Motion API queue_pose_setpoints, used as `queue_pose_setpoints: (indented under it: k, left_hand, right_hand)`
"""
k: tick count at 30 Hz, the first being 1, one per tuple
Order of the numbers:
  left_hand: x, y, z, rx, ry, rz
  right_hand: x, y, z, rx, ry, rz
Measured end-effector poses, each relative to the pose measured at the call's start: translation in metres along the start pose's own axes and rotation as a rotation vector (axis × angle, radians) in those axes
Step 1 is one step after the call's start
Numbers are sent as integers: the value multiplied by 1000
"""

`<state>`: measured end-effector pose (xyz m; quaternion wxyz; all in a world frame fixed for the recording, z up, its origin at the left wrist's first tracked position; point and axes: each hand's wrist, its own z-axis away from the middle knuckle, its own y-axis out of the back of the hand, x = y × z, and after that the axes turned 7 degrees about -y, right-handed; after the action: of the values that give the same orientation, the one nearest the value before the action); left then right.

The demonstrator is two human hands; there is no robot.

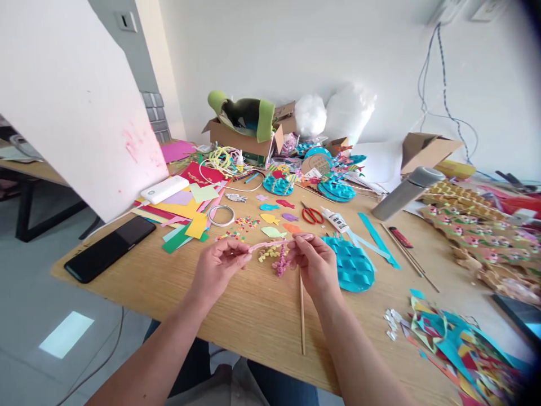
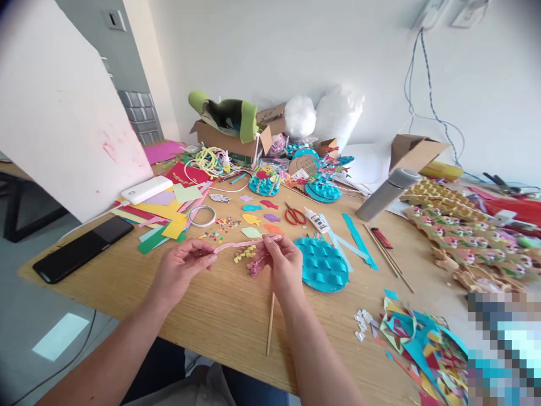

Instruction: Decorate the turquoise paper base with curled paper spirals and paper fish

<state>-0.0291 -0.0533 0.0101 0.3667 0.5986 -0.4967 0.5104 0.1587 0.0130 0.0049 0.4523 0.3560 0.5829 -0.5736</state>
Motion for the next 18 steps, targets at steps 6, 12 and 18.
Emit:
queue_pose_setpoints:
  k: [6, 12, 18]
  left_hand:
    - [2, -6, 1, -13, 11, 128]
    - [-1, -8, -3, -72, 31, 215]
    - [3, -12, -10, -92, -27, 252]
  right_hand:
    - [-1, -3, 1, 12, -35, -43]
    - [2, -2, 1, -34, -87, -23]
    - [1, -3, 1, -100, -178, 60]
